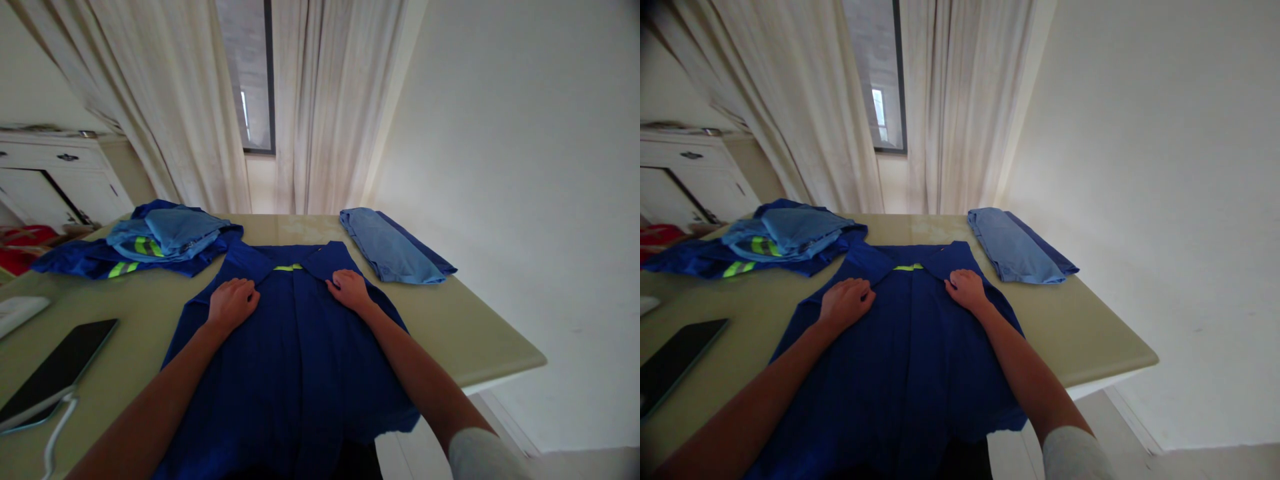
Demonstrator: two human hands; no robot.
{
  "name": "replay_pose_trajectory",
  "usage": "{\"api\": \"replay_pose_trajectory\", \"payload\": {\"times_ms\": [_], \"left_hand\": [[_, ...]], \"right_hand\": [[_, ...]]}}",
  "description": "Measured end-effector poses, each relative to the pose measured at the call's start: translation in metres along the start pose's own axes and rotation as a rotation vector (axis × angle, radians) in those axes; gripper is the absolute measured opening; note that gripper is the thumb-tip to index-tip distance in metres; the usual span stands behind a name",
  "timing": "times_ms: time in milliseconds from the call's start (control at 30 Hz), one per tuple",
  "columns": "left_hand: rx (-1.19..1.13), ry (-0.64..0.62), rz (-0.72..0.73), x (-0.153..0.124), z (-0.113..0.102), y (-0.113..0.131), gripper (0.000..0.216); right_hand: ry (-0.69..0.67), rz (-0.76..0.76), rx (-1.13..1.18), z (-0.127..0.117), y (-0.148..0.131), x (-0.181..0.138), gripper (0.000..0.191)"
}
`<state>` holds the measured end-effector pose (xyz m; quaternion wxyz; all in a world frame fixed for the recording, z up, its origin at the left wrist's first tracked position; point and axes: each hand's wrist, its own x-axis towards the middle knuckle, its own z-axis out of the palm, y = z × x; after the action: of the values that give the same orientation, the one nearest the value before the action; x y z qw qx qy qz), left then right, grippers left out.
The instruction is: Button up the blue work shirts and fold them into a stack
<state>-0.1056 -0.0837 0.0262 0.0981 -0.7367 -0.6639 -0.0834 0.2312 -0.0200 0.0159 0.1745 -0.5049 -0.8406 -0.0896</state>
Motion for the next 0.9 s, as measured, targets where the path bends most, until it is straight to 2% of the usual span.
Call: {"api": "replay_pose_trajectory", "payload": {"times_ms": [100,233,567,900], "left_hand": [[-0.007,-0.107,-0.072,-0.0004,-0.0034,0.0030,0.045],[0.012,-0.212,-0.089,-0.0005,-0.0080,0.0057,0.053],[0.020,-0.226,-0.069,-0.0017,-0.0071,0.0073,0.054],[0.020,-0.231,-0.063,-0.0018,-0.0093,0.0077,0.053]], "right_hand": [[-0.056,0.040,-0.053,-0.0018,-0.0051,-0.0016,0.044],[-0.123,0.073,-0.114,-0.0009,-0.0086,-0.0026,0.049],[-0.176,0.096,-0.158,-0.0004,-0.0108,-0.0016,0.051],[-0.133,0.096,-0.105,0.0038,-0.0081,-0.0016,0.051]]}}
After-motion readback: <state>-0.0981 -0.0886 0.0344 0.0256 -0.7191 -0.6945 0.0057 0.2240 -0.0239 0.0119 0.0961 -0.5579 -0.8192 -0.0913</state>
